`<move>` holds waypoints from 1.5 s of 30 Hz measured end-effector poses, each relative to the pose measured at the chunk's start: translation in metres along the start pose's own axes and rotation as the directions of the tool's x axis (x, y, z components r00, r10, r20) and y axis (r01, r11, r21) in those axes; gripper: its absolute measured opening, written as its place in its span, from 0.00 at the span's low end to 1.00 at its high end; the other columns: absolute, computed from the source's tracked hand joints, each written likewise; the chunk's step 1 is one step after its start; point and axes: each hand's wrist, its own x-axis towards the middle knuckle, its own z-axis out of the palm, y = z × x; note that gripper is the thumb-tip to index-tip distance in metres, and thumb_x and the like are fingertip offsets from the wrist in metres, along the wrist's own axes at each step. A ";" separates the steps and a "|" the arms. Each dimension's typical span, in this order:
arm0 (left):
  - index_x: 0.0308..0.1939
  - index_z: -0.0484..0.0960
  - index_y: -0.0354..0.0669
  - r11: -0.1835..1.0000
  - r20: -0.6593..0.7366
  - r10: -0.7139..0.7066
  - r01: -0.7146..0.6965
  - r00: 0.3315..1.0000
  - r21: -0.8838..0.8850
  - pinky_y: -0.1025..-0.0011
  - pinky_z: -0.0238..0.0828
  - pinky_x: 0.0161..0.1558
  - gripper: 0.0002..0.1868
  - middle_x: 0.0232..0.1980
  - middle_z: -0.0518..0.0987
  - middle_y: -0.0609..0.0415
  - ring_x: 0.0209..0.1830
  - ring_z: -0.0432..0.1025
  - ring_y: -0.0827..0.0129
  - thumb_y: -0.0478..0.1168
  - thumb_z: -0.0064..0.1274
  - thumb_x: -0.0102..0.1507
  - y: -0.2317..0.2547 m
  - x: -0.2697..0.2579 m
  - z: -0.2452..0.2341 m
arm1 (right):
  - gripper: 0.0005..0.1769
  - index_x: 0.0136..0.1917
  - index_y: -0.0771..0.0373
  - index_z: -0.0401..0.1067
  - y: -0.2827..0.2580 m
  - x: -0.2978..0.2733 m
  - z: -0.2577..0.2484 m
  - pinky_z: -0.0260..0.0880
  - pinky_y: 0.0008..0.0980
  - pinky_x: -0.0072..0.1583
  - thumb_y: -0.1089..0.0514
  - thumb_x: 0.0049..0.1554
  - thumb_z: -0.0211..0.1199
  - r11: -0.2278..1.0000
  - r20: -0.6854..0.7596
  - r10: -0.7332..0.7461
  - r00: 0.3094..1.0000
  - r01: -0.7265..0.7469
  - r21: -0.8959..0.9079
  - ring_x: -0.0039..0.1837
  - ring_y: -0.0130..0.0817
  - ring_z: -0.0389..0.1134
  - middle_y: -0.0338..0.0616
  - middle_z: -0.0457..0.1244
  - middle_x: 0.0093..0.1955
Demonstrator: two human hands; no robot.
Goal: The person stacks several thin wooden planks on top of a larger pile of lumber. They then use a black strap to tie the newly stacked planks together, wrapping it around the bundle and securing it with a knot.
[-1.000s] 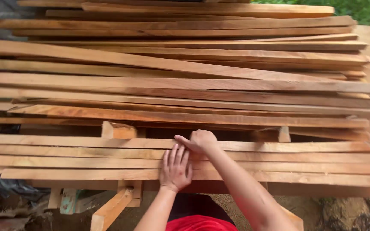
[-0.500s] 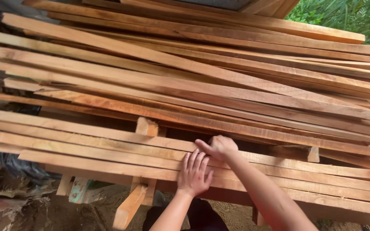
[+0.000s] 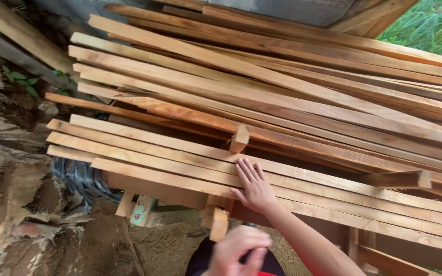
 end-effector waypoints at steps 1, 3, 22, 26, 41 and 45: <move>0.46 0.83 0.40 1.000 -0.006 -0.006 0.006 1.000 0.004 0.63 0.82 0.55 0.06 0.45 0.85 0.49 0.47 0.84 0.58 0.30 0.59 0.66 -0.011 -0.008 -0.022 | 0.48 0.78 0.71 0.50 -0.010 0.012 0.002 0.34 0.52 0.79 0.32 0.61 0.52 1.000 0.006 -0.006 1.000 0.006 0.004 0.84 0.49 0.40 0.56 0.45 0.83; 0.50 0.79 0.38 0.997 -0.366 -0.036 0.057 0.930 0.047 0.64 0.80 0.58 0.07 0.50 0.84 0.50 0.51 0.81 0.64 0.31 0.49 0.68 -0.030 -0.027 -0.061 | 0.48 0.79 0.71 0.49 -0.030 0.032 0.006 0.33 0.50 0.80 0.32 0.63 0.50 0.998 0.078 -0.064 0.995 0.062 0.026 0.85 0.48 0.40 0.56 0.44 0.83; 0.81 0.46 0.45 0.375 -0.387 -0.907 0.100 -0.165 -0.922 0.58 0.44 0.77 0.55 0.83 0.52 0.50 0.82 0.50 0.57 0.78 0.28 0.62 -0.257 -0.012 -0.034 | 0.52 0.61 0.64 0.77 -0.037 0.209 0.051 0.70 0.44 0.66 0.16 0.59 0.39 0.939 0.573 0.320 0.754 -0.332 -0.088 0.65 0.53 0.70 0.62 0.69 0.60; 0.81 0.46 0.47 0.366 -0.384 -0.865 0.119 -0.322 -0.923 0.59 0.41 0.77 0.56 0.84 0.50 0.52 0.82 0.48 0.60 0.79 0.28 0.60 -0.247 0.006 -0.034 | 0.65 0.64 0.68 0.74 -0.030 0.220 0.041 0.62 0.45 0.71 0.07 0.47 0.41 0.853 0.741 0.300 0.601 -0.517 0.074 0.71 0.54 0.64 0.65 0.64 0.66; 0.79 0.55 0.45 0.348 -0.375 -0.809 0.146 -0.452 -0.926 0.60 0.52 0.75 0.50 0.81 0.59 0.48 0.78 0.59 0.56 0.74 0.34 0.63 -0.250 0.026 -0.041 | 0.68 0.66 0.66 0.73 -0.046 0.249 0.017 0.66 0.44 0.69 0.06 0.40 0.44 0.815 0.788 0.347 0.508 -0.579 0.014 0.70 0.50 0.67 0.60 0.66 0.67; 0.81 0.48 0.53 0.295 -0.306 -0.866 0.088 -0.397 -0.951 0.60 0.47 0.76 0.48 0.82 0.55 0.54 0.80 0.53 0.61 0.72 0.35 0.63 -0.239 0.012 -0.041 | 0.69 0.67 0.72 0.72 -0.044 0.231 0.022 0.64 0.41 0.71 0.08 0.41 0.47 0.761 0.795 0.284 0.536 -0.631 0.153 0.72 0.51 0.66 0.63 0.65 0.69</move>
